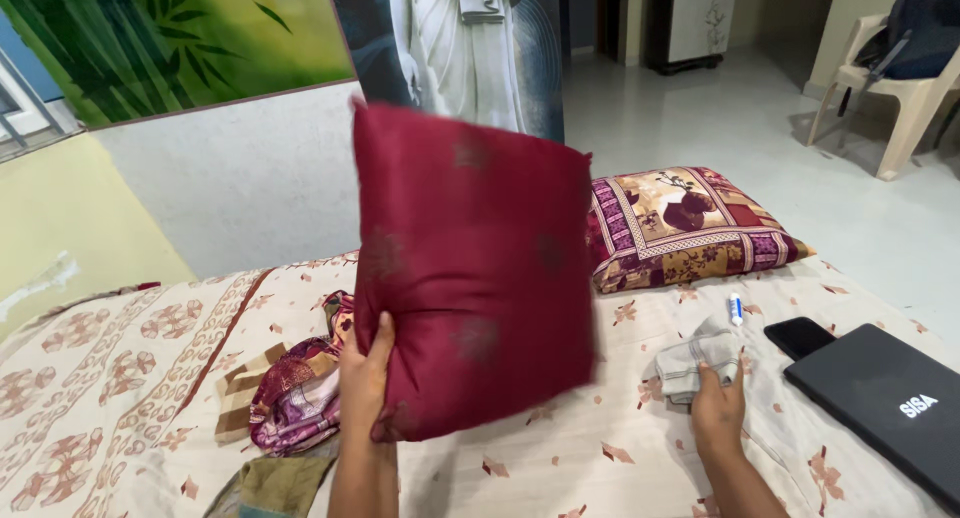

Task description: The person wipes a maroon pillow with a white cloth, then places a patterned pillowcase over it and smooths the surface. The pillow remains on the bed after the case is fitted.

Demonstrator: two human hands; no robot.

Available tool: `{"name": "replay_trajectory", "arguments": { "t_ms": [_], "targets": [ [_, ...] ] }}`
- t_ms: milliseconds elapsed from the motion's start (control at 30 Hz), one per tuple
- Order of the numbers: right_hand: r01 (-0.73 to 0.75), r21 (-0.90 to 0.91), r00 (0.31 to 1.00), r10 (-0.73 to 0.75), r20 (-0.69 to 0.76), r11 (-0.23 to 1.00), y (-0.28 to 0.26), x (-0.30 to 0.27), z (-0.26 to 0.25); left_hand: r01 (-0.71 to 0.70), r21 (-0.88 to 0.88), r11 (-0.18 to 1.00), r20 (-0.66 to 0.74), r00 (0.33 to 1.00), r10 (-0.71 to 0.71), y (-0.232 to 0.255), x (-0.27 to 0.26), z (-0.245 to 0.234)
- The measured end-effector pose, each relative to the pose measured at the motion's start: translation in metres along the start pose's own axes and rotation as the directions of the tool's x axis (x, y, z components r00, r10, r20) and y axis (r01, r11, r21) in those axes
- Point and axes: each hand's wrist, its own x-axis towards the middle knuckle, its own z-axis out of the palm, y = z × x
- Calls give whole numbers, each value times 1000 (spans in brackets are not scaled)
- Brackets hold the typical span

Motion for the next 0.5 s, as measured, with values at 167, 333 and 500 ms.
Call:
{"name": "replay_trajectory", "arguments": {
  "t_ms": [167,333,500],
  "targets": [
    [20,137,997,-31,74,990,4,-5,-11,523,26,852,-85,850,-520,-91,-10,-20],
    [-165,-113,972,181,148,980,11,14,-9,713,4,701,235,681,-694,-164,-38,-37],
    [-21,-274,945,108,308,962,-41,23,1,640,219,737,349,654,-671,-186,-11,-58]
  ]
}}
